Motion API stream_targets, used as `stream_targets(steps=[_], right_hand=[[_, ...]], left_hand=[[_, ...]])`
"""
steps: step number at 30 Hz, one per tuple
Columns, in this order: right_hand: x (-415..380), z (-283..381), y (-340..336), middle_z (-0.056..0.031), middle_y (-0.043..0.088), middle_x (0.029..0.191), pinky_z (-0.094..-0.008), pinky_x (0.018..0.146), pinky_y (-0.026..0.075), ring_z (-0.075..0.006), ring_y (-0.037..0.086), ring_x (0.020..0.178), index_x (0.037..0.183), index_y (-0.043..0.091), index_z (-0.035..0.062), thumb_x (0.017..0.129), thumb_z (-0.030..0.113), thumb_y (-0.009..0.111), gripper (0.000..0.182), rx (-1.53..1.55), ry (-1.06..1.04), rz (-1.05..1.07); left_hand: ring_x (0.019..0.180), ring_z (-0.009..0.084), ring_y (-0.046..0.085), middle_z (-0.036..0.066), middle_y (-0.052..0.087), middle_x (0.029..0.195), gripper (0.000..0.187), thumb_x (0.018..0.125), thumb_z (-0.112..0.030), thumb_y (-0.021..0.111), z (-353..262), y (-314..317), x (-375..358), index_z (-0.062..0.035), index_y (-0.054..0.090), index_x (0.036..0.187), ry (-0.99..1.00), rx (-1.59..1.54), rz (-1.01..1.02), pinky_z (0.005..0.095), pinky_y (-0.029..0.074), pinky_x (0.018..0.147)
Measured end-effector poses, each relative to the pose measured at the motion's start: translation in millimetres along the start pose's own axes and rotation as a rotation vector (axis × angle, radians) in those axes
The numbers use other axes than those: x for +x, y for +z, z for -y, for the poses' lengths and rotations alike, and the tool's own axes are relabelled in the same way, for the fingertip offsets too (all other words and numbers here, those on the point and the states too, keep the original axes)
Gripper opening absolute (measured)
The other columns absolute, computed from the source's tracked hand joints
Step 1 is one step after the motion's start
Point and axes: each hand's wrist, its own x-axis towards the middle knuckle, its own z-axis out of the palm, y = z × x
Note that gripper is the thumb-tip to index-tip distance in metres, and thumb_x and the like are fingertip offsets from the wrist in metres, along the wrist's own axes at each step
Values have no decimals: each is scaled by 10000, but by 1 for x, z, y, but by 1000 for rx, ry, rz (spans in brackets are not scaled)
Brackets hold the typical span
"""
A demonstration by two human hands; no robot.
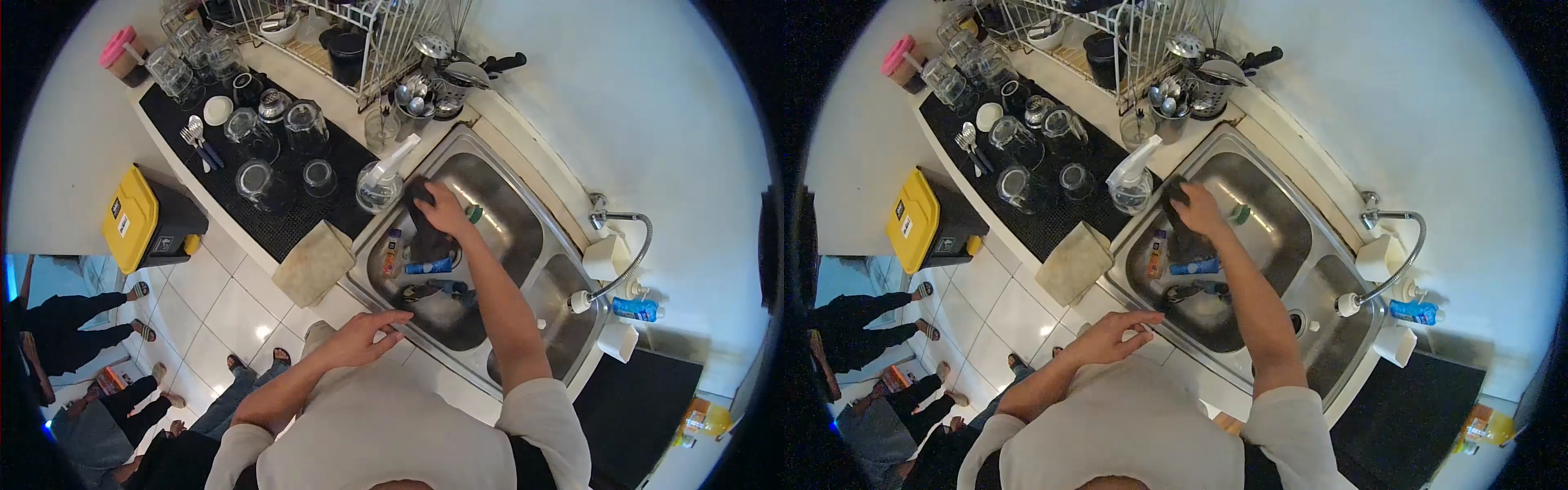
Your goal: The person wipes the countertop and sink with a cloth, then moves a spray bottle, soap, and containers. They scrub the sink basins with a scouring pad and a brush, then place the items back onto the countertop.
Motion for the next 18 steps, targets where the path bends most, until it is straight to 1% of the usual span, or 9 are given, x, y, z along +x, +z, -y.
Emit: stream_targets(steps=[1,3,5,7,10,11,13,15,18], right_hand=[[-12,-7,-5,-295,538,1300,-486,990,460,-469,539,1179,1213,590,-6,843,267,691,471,51,12,60],[-44,2,-37,-291,590,1205,-485,986,441,-467,535,1157,1152,609,-32,846,316,699,471,-50,20,-243],[-77,38,-78,-276,570,1088,-496,900,448,-460,548,1053,1058,577,-48,881,249,674,358,-45,41,-525],[-85,33,-63,-260,550,1108,-487,877,450,-471,539,1019,1078,560,-44,890,182,650,307,-61,-53,-861],[-110,17,-64,-261,558,1098,-487,880,449,-478,535,1023,1081,553,-50,893,178,646,311,-222,-6,-669],[-118,23,-73,-263,565,1084,-487,885,450,-481,535,1028,1102,550,-52,898,183,640,324,-225,-121,-798],[-122,14,-66,-257,571,1070,-489,881,447,-472,543,1021,1108,551,-53,901,177,633,320,-223,-64,-773],[-126,-45,-42,-262,565,1057,-500,870,435,-464,549,996,1120,543,-56,915,168,615,313,-300,-32,-686],[-157,30,-78,-271,586,1096,-480,909,436,-461,556,1037,1157,548,-73,926,175,608,344,-17,14,-786]], left_hand=[[947,295,707,152,676,1195,405,940,-144,599,-2,0,-2,-49,552,1331,0,9,-1,399,545,861],[928,295,708,148,678,1194,396,942,-153,597,-4,0,-10,-52,556,1323,0,16,-3,399,549,844],[907,296,709,146,679,1188,386,946,-169,594,-7,1,-14,-56,562,1313,2,12,3,403,552,824],[925,260,700,142,678,1185,383,956,-164,591,-2,7,-11,-44,560,1319,61,72,7,382,550,825],[929,248,694,135,676,1183,386,952,-173,597,-11,17,-5,-40,566,1312,91,131,55,372,547,803],[929,248,694,135,677,1178,384,948,-175,601,-20,18,-4,-39,569,1306,90,154,64,372,546,799],[925,244,693,137,679,1157,377,943,-177,606,-26,31,-2,-40,575,1293,112,161,42,374,544,795],[918,237,693,142,682,1126,367,938,-180,609,-25,40,6,-44,582,1278,191,162,-33,379,542,794],[905,240,691,144,679,1072,368,936,-183,611,-35,45,6,-46,576,1276,253,119,-74,387,538,813]])
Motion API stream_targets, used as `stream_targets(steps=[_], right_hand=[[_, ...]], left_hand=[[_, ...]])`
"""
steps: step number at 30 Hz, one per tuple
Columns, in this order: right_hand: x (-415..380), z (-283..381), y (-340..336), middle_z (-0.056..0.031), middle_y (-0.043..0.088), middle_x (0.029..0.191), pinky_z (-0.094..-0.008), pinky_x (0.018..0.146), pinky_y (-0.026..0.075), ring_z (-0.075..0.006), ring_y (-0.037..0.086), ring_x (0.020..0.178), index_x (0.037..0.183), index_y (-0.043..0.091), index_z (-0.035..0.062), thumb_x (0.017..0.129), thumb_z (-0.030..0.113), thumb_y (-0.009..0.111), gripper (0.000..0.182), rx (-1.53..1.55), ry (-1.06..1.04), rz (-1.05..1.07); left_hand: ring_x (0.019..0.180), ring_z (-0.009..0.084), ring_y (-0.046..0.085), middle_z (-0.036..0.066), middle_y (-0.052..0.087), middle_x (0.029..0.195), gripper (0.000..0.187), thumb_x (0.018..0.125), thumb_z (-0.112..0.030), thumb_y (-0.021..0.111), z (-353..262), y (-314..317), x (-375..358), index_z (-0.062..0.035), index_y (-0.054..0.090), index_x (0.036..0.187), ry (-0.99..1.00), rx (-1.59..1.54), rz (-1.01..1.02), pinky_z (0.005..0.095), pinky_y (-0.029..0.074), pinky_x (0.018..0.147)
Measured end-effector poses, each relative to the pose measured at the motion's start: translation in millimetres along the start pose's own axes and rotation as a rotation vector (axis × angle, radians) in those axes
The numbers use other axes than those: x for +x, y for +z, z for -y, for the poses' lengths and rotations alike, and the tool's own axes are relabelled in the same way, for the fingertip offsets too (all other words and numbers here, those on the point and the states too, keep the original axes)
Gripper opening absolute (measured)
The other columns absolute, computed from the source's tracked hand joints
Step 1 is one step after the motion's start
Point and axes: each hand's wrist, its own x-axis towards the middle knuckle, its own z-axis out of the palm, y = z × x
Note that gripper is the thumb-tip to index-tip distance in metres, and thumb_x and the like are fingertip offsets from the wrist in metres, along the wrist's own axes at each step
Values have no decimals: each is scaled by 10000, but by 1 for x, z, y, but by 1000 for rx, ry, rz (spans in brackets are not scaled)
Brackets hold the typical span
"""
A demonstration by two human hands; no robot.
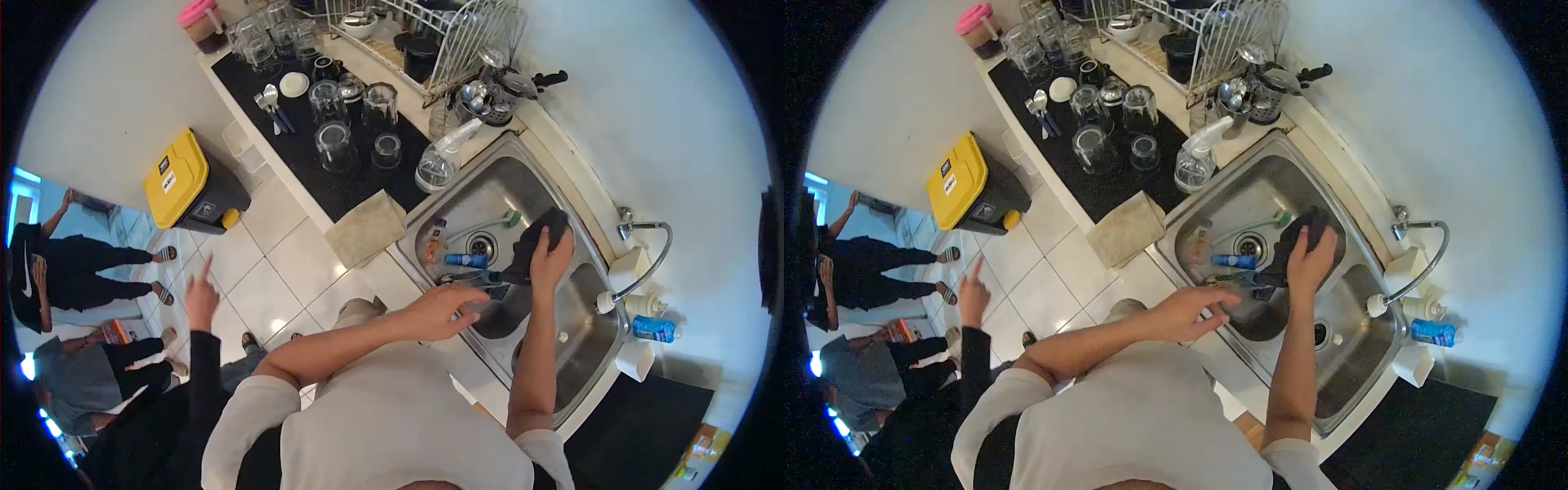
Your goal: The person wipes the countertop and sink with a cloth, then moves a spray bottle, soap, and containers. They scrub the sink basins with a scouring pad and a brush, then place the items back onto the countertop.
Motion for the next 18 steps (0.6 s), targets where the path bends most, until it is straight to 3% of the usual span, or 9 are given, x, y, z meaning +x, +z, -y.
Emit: stream_targets(steps=[4,5,7,11,13,14,17,18], right_hand=[[-16,-19,-10,-243,627,1194,-379,994,428,-372,593,1120,1275,533,-58,907,173,622,444,-110,208,144],[-15,-21,-19,-229,630,1189,-368,993,427,-340,594,1116,1283,529,-54,895,162,620,453,46,239,189],[-17,15,-64,-201,635,1180,-345,991,423,-277,597,1108,1298,521,-45,870,140,615,475,356,316,293],[-29,47,-129,-146,605,1211,-339,1001,408,-237,573,1110,1294,527,-36,785,135,639,548,536,264,417],[-36,58,-153,-122,576,1243,-346,1010,400,-241,558,1127,1280,527,-33,740,140,663,584,576,186,476],[-39,56,-164,-116,562,1245,-343,1009,398,-242,548,1131,1258,533,-34,725,145,674,580,581,141,498],[-57,46,-193,-109,513,1220,-328,978,399,-236,506,1134,1134,562,-35,686,154,699,505,620,72,525],[-65,38,-205,-108,528,1182,-325,957,409,-232,521,1100,1116,569,-30,684,150,707,488,559,76,522]], left_hand=[[998,323,644,181,602,1195,386,915,-203,623,-7,3,11,-41,562,1260,-49,36,-95,438,477,932],[1125,375,576,213,547,1270,428,914,-221,627,-2,5,14,-25,540,1284,-50,60,-82,456,451,976],[1175,349,566,208,537,1309,508,906,-255,659,-8,3,23,-41,506,1341,39,150,-211,449,448,994],[1244,364,525,229,503,1363,711,861,-328,734,-35,4,53,-66,413,1439,180,297,-402,455,399,1048],[1234,356,530,225,504,1364,801,834,-328,767,-40,17,71,-93,356,1480,291,233,-389,432,411,1030],[1230,352,532,223,504,1364,848,821,-328,784,-42,22,78,-106,327,1500,347,200,-378,420,417,1022],[1139,341,584,193,577,1275,667,807,-226,787,-60,31,86,-93,480,1384,127,-137,102,397,458,943],[1079,330,602,178,599,1207,574,806,-194,775,-58,39,88,-75,519,1306,141,-86,159,390,470,901]])
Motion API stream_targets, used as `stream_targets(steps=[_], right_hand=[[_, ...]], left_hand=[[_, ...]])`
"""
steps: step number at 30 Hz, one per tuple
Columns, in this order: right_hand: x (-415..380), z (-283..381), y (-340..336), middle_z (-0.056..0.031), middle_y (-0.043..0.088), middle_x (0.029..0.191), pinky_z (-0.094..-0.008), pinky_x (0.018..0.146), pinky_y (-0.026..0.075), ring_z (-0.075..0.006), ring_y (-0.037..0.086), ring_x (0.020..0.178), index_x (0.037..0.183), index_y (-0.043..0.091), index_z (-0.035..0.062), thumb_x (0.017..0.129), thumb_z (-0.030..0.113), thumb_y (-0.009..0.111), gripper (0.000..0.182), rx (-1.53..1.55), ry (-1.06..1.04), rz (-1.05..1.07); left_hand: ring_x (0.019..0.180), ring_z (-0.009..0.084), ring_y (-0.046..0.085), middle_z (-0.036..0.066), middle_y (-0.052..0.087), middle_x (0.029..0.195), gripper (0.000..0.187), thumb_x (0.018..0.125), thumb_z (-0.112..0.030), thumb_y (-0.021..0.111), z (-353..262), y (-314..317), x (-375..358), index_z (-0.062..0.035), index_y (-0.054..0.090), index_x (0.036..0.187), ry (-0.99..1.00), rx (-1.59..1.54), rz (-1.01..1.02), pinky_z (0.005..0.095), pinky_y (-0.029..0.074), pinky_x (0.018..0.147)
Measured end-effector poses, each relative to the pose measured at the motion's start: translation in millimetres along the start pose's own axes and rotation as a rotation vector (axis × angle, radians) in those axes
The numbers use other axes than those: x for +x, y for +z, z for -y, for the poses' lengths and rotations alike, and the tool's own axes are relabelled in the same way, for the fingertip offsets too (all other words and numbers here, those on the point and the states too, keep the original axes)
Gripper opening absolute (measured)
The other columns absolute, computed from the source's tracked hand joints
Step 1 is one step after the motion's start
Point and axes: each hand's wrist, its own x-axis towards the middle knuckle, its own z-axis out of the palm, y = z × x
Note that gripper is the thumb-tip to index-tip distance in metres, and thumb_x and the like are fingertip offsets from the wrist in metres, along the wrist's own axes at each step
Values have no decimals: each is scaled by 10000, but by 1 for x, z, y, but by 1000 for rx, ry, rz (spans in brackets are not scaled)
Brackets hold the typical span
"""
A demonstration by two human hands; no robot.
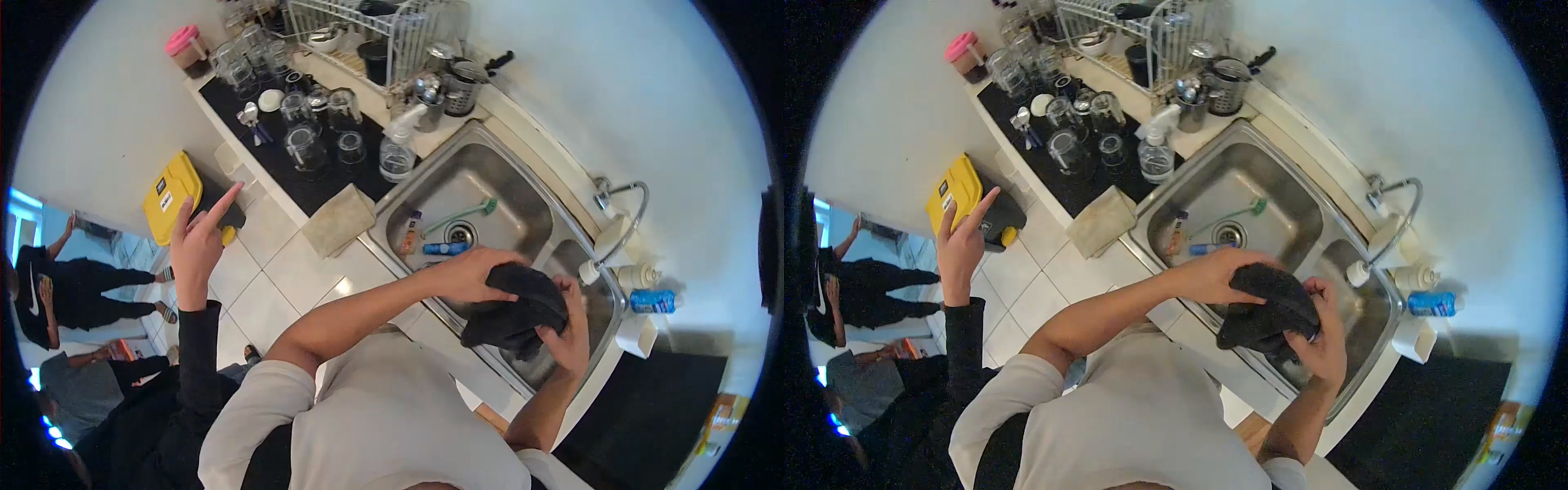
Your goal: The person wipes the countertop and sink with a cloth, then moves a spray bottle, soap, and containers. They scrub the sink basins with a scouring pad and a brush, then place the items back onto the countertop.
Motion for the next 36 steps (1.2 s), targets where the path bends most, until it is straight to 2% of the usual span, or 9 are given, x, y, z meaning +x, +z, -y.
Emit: stream_targets(steps=[2,5,9,15,18,22,25,32,36], right_hand=[[-31,-6,-21,-107,557,1107,-318,914,428,-223,551,1032,1081,584,-21,679,142,722,455,-121,49,-31],[-73,0,-46,-88,592,975,-304,836,455,-200,586,906,1077,585,4,680,165,798,478,-255,258,-63],[-127,-12,-81,-69,613,909,-307,799,477,-167,588,834,1089,582,-4,688,213,871,540,-102,255,-68],[-200,-20,-110,-74,615,959,-294,811,479,-144,561,872,1102,553,-32,740,157,849,505,-103,348,-359],[-223,-16,-125,-89,602,1004,-291,840,471,-141,547,916,1136,528,-35,755,142,834,519,-107,525,-412],[-252,-18,-134,-88,602,1070,-302,852,471,-135,545,954,1207,521,-26,826,215,791,526,-120,279,-463],[-262,-27,-131,-77,619,1058,-294,838,469,-130,549,935,1233,533,-36,891,307,739,526,199,134,-513],[-261,-50,-148,-89,657,1038,-311,822,478,-160,592,927,1224,583,-22,986,305,610,406,-16,649,-541],[-233,-74,-134,-111,661,1129,-363,860,503,-232,633,988,1252,578,-1,1001,316,563,404,789,415,-835]], left_hand=[[958,308,636,148,643,1073,390,803,-129,750,9,20,8,-41,596,1151,23,89,137,377,492,817],[767,254,614,113,620,856,175,819,-70,684,4,54,24,-1,588,948,402,100,-100,351,483,706],[683,161,519,87,546,725,91,865,-51,621,-38,88,43,5,567,912,59,-79,127,285,443,641],[687,303,606,181,581,767,107,886,-80,622,-77,176,78,14,584,918,406,205,-60,356,467,625],[760,371,635,198,636,847,125,904,-94,607,-82,218,97,10,618,973,469,87,-132,387,487,653],[755,351,662,203,663,852,166,913,-116,609,-100,247,114,17,637,1008,389,62,-111,381,507,650],[728,347,664,200,665,820,174,914,-133,612,-109,258,125,21,647,989,413,6,-93,384,508,636],[751,353,672,203,675,842,174,899,-141,628,-115,247,128,12,670,969,410,103,-249,391,513,648],[791,381,654,184,655,860,173,869,-142,665,-106,244,106,-5,659,975,475,205,-387,426,517,677]])
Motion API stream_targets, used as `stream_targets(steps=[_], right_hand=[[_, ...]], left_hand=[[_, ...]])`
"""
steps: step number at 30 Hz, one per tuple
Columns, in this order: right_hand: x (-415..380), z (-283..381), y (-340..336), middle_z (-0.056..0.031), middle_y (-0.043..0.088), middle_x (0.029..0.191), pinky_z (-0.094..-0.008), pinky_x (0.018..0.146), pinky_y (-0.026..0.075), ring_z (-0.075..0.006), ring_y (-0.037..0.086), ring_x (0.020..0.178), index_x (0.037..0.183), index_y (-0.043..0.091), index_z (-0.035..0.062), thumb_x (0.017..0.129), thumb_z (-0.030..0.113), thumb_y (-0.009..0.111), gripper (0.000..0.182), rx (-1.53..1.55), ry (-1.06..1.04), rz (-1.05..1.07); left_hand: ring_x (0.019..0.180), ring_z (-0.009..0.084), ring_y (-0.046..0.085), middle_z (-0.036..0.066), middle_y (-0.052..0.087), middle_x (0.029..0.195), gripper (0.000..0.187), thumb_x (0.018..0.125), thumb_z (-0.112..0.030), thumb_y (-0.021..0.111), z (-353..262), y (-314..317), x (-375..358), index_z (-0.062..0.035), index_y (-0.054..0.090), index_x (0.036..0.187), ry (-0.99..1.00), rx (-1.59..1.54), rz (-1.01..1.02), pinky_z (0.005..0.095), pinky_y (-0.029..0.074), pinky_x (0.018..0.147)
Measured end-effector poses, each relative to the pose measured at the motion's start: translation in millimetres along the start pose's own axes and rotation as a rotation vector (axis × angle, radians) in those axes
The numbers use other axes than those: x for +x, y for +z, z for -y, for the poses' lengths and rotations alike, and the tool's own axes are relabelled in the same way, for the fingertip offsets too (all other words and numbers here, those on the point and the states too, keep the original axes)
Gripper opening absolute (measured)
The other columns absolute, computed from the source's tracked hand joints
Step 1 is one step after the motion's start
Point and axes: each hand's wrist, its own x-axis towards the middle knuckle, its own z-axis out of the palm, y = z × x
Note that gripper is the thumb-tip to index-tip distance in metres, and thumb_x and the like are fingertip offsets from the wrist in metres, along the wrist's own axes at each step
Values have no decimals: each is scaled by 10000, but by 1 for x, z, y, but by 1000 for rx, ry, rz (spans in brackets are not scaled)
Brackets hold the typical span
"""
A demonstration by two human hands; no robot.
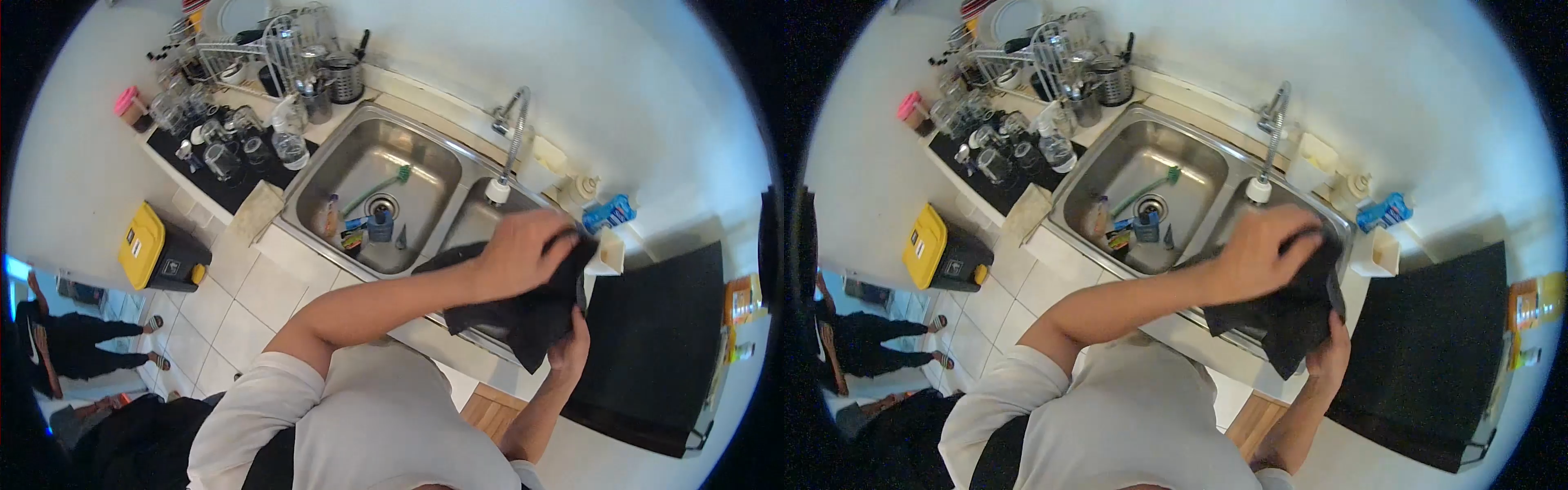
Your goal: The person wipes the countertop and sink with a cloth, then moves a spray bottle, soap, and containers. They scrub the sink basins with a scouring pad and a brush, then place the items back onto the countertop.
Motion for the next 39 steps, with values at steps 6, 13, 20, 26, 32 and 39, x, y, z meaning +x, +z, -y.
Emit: stream_targets(steps=[6,13,20,26,32,39], right_hand=[[-2,5,62,-125,645,1194,-385,895,524,-267,638,1057,1296,552,-3,997,281,549,412,125,-14,209],[1,11,77,-183,574,1306,-434,979,495,-308,607,1126,1341,520,-39,986,227,569,446,-82,-272,-212],[-27,33,39,-182,628,1210,-486,953,505,-343,622,1081,1294,573,9,967,302,546,440,-167,-311,-224],[-90,66,40,-169,524,1369,-452,1060,414,-310,540,1206,1315,566,16,930,284,604,470,-534,-655,-656],[-95,-2,40,-117,583,1321,-362,1077,377,-221,549,1207,1302,590,6,942,260,609,440,-341,-279,-510],[-67,-157,-42,-225,621,1225,-389,1020,438,-308,577,1162,1351,532,-2,958,386,611,558,-941,53,-663]], left_hand=[[979,313,609,132,571,1054,447,743,-197,711,-6,11,-90,-74,607,1160,83,298,567,444,525,793],[1183,358,513,212,531,1253,580,929,-231,613,6,-81,-122,-42,421,1443,118,-128,658,423,430,1012],[1121,304,602,165,586,1292,502,951,-248,628,77,-192,-176,-70,498,1402,-475,-203,695,410,482,961],[985,213,659,102,685,1128,458,938,-195,652,119,-274,-204,-96,545,1372,-589,-37,373,365,526,879],[893,190,662,97,686,1039,485,907,-155,686,146,-332,-207,-137,548,1372,-695,145,374,337,544,771],[825,152,645,129,681,1096,536,907,-153,688,153,-356,-198,-145,513,1414,-876,159,645,322,551,711]])
